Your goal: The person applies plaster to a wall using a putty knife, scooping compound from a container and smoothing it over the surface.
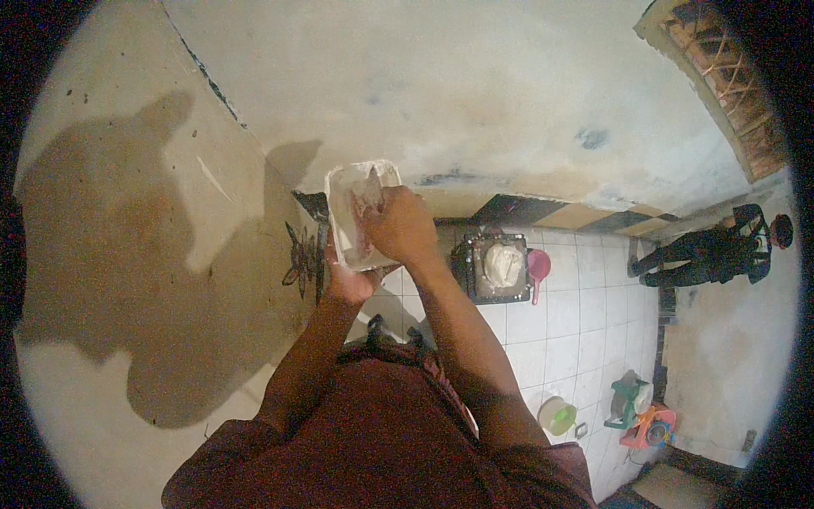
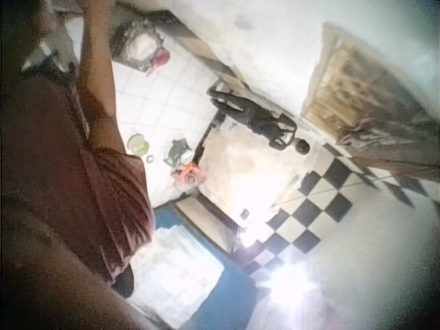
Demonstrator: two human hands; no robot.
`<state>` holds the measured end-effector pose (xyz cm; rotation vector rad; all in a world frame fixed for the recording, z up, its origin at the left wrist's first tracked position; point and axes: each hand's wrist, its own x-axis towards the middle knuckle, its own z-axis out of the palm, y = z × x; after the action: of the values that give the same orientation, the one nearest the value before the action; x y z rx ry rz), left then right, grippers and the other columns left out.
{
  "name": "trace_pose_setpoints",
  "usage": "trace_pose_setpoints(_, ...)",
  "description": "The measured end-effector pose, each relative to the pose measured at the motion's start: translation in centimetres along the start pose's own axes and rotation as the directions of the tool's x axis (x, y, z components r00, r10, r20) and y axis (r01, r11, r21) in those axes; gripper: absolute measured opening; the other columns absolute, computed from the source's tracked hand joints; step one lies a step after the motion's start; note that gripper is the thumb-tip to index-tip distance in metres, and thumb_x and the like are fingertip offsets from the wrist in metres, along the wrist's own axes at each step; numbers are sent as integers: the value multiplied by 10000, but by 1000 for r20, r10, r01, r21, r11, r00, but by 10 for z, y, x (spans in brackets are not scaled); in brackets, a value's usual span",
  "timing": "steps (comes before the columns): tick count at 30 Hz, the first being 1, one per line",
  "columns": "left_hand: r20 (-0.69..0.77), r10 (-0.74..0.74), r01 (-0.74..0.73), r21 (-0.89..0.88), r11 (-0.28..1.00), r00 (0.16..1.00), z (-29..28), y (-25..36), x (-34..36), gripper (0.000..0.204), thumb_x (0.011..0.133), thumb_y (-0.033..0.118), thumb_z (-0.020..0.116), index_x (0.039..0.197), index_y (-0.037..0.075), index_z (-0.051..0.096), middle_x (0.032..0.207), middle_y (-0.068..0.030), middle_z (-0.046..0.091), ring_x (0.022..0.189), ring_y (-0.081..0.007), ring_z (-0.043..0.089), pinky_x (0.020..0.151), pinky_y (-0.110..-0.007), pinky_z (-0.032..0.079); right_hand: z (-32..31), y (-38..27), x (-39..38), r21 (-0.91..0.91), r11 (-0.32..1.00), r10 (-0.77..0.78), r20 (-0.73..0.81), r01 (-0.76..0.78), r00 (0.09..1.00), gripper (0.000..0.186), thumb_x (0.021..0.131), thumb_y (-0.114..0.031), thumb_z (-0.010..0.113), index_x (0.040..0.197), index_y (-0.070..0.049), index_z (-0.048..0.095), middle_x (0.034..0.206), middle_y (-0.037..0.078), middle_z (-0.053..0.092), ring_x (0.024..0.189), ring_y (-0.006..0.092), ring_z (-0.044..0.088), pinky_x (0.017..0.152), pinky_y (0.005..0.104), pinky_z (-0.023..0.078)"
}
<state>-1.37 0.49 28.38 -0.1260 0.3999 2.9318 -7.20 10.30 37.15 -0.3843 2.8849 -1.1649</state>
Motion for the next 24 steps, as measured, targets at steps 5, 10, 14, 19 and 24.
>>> trace_pose_setpoints(5, -64, -20, 21, 8, 1000, 998, -12, -2, -1, 753, 871, 696, 369, 1447, 211, 353, 1421, -69, 444, 1291, -295, 439, 1018, -540, 391, -5, -15, -3, 52, 997, 47, 88, -51, 995, 308, 784, -270, 629, 794, 37, 643, 745, 291, 604, 749, 451, 614, 682, 485, 483)
trace_pose_setpoints(10, -20, 7, -6, 23, 1000, 1000, 0, -5, -1, 746, 872, 689, 378, 1443, 209, 361, 1416, -70, 450, 1290, -285, 441, 1028, -526, 387, -10, -7, 2, 12, 1000, -4, 15, 4, 1000, 436, 819, -381, 645, 784, 54, 648, 797, 301, 636, 780, 461, 641, 700, 505, 518)
trace_pose_setpoints(14, -81, -19, 16, -35, 999, 997, -3, -3, -3, 737, 874, 676, 394, 1438, 202, 370, 1410, -65, 457, 1285, -274, 447, 1044, -498, 379, -4, -10, -3, -16, 1000, 11, 107, -9, 994, 463, 834, -390, 634, 780, 69, 639, 819, 312, 633, 798, 459, 642, 696, 503, 516)
trace_pose_setpoints(19, -21, -19, 18, -55, 998, 1000, -11, -6, 0, 730, 873, 670, 405, 1430, 197, 386, 1405, -63, 464, 1279, -276, 455, 1046, -495, 377, 4, -4, -3, 25, 1000, 1, 82, -3, 997, 500, 859, -422, 601, 808, 74, 643, 792, 309, 632, 767, 465, 639, 684, 507, 521)
trace_pose_setpoints(24, -63, -32, 26, -98, 995, 997, -12, -7, -1, 722, 877, 665, 402, 1416, 185, 410, 1403, -66, 470, 1278, -279, 457, 1044, -499, 376, -5, -14, -8, -7, 1000, 9, 71, -8, 997, 491, 854, -451, 606, 834, 36, 662, 790, 299, 630, 760, 465, 635, 680, 515, 520)
